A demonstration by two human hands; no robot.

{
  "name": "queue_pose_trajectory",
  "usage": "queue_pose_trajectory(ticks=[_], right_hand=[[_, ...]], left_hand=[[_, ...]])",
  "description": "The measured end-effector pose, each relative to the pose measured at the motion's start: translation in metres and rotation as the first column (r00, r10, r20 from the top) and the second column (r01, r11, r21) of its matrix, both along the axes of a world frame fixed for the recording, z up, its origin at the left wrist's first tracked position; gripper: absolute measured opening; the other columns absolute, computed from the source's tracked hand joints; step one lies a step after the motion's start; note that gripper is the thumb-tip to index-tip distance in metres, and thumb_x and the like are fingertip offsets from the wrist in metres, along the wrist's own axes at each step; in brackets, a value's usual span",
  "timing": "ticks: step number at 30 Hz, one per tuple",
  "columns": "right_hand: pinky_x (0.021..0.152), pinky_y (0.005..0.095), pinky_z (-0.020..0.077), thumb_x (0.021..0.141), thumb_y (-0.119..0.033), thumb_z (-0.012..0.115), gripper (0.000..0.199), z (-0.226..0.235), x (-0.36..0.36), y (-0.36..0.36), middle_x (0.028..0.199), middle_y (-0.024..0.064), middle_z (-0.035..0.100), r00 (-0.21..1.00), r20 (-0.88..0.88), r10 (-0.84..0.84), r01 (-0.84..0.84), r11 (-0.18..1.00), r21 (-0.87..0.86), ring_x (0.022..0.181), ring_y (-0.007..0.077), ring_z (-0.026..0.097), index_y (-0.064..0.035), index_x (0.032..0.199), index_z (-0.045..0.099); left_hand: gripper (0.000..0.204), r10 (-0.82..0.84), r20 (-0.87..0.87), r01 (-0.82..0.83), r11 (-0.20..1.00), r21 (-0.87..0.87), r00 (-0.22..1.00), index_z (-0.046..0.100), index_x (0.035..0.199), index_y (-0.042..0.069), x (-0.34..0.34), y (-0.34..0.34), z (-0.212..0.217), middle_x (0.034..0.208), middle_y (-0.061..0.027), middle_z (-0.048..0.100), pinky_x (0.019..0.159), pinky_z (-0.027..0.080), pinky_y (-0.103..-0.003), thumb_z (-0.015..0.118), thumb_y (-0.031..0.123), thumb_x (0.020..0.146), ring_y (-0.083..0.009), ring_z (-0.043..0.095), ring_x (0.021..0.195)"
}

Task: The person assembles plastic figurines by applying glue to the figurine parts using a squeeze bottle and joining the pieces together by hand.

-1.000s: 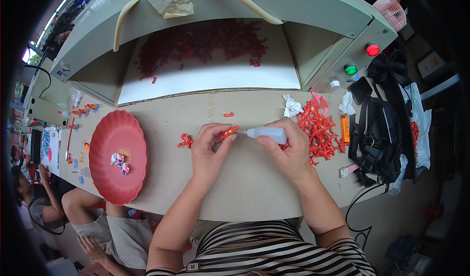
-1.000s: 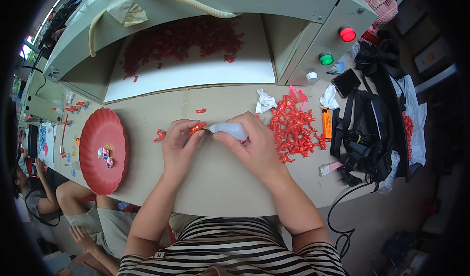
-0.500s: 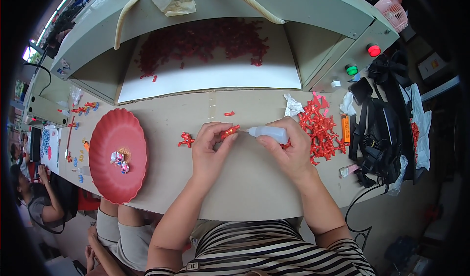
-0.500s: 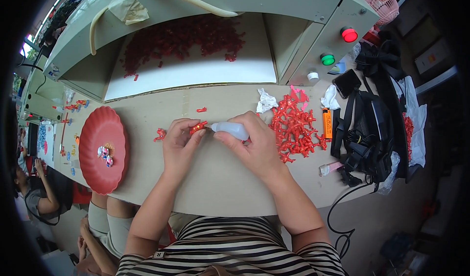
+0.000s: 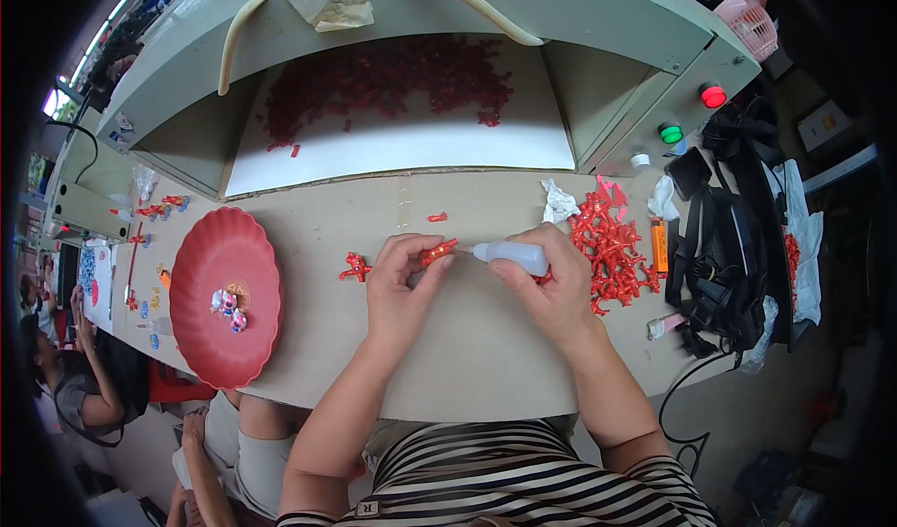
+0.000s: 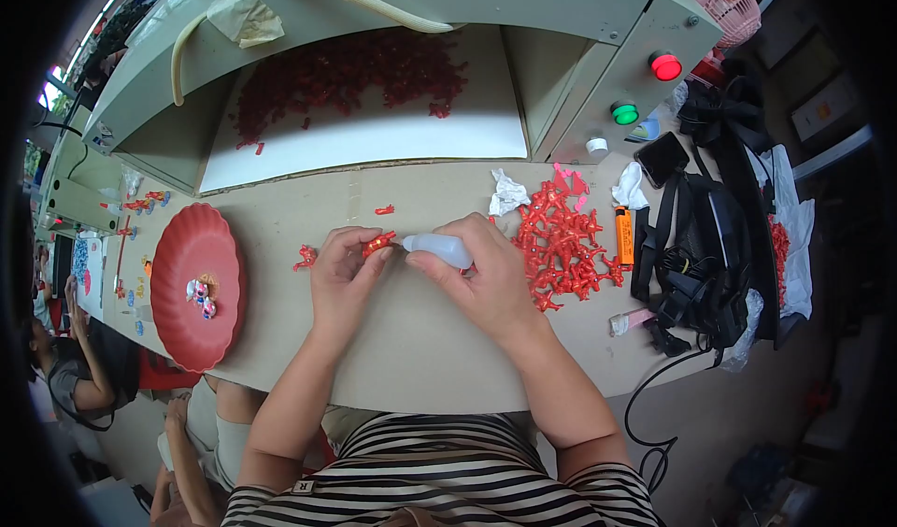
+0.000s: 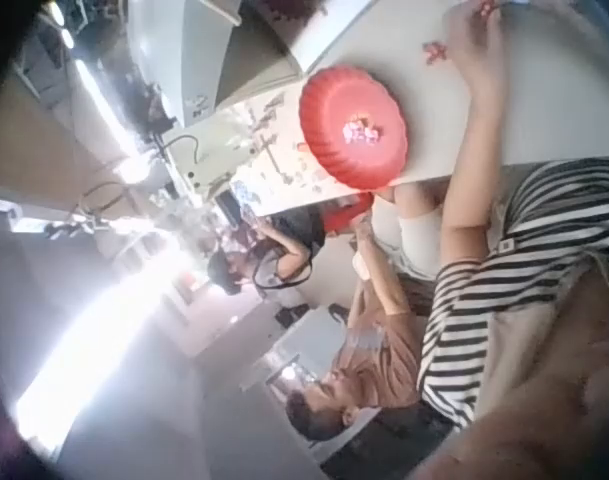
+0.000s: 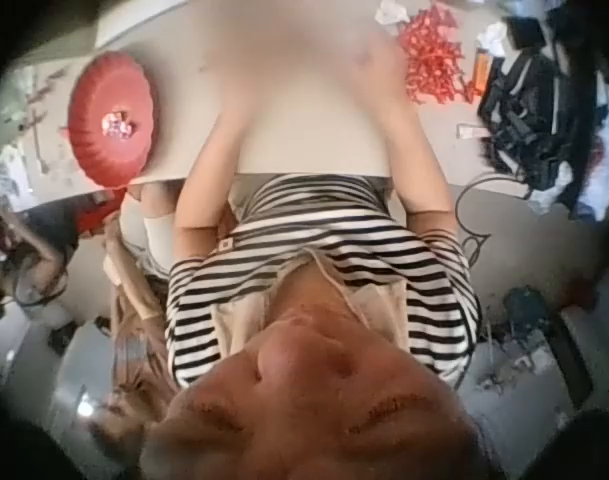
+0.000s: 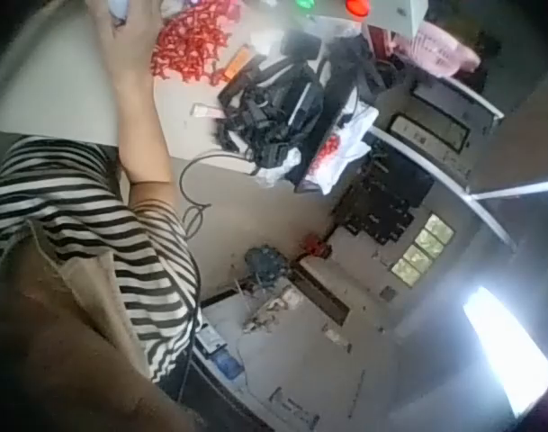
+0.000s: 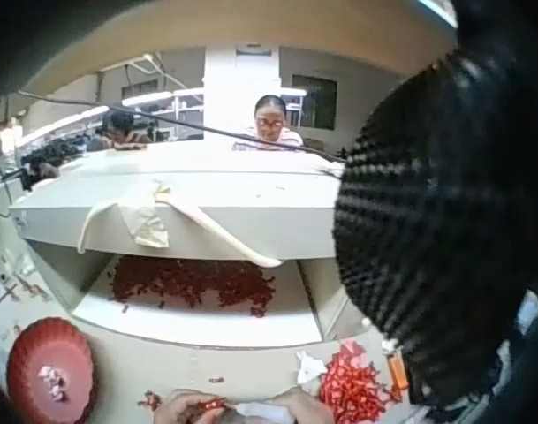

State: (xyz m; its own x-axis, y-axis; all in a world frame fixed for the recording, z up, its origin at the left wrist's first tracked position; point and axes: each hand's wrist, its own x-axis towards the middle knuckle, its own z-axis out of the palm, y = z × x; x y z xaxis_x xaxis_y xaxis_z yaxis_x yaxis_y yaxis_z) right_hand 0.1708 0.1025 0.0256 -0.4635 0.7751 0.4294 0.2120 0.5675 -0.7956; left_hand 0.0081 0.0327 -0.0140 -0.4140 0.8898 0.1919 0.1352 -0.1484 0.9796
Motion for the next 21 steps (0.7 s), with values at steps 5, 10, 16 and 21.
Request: queue_pose_trajectory(ticks=[5, 10, 16, 21], right_hand=[[0.055, 0.0278, 0.0433, 0.071, -0.019, 0.072, 0.026, 0.001, -0.005, 0.0, 0.075, 0.0074, 0.056, 0.999, -0.021, 0.044, -0.045, 0.999, -0.03, 0.063, 0.0186, 0.055, -0.0037, 0.083, 0.055], [0.055, 0.0249, 0.041, 0.071, -0.008, 0.069, 0.017, -0.008, -0.001, -0.002, 0.072, 0.0064, 0.056, 0.996, -0.057, -0.069, 0.062, 0.991, -0.12, 0.062, 0.0139, 0.052, -0.0019, 0.08, 0.056], [0.057, 0.0225, 0.0385, 0.078, -0.01, 0.061, 0.015, -0.004, -0.006, -0.007, 0.07, 0.0026, 0.052, 0.999, -0.037, -0.01, 0.005, 0.993, -0.121, 0.061, 0.0096, 0.046, -0.0011, 0.084, 0.051], [0.062, 0.0201, 0.0404, 0.087, -0.014, 0.054, 0.013, -0.02, 0.004, 0.007, 0.079, 0.0031, 0.052, 0.947, -0.314, -0.067, -0.069, 0.913, -0.403, 0.066, 0.0075, 0.047, -0.0046, 0.093, 0.048]], left_hand=[[0.018, 0.036, 0.015, -0.036, 0.999, -0.013, 0.999, 0.057, 0.096, 0.001, -0.002, -0.003, 0.0, 0.099, -0.0067, 0.051, 0.072, 0.05, -0.023, 0.061, -0.001, 0.078, -0.0131, 0.059, 0.083], [0.017, 0.021, -0.083, -0.018, 0.999, 0.037, 0.996, 0.058, 0.093, 0.002, -0.003, 0.001, -0.003, 0.092, -0.007, 0.054, 0.067, 0.049, -0.023, 0.063, 0.004, 0.077, -0.0136, 0.058, 0.078], [0.017, 0.066, -0.068, -0.06, 0.995, 0.075, 0.996, 0.057, 0.092, 0.002, -0.003, -0.002, 0.001, 0.088, -0.008, 0.053, 0.063, 0.048, -0.024, 0.063, 0.004, 0.076, -0.0146, 0.056, 0.074], [0.014, 0.1, -0.1, -0.087, 0.988, 0.128, 0.99, 0.056, 0.089, 0.002, -0.004, -0.007, -0.001, 0.086, -0.0093, 0.053, 0.062, 0.046, -0.027, 0.062, 0.005, 0.076, -0.0185, 0.055, 0.072]])
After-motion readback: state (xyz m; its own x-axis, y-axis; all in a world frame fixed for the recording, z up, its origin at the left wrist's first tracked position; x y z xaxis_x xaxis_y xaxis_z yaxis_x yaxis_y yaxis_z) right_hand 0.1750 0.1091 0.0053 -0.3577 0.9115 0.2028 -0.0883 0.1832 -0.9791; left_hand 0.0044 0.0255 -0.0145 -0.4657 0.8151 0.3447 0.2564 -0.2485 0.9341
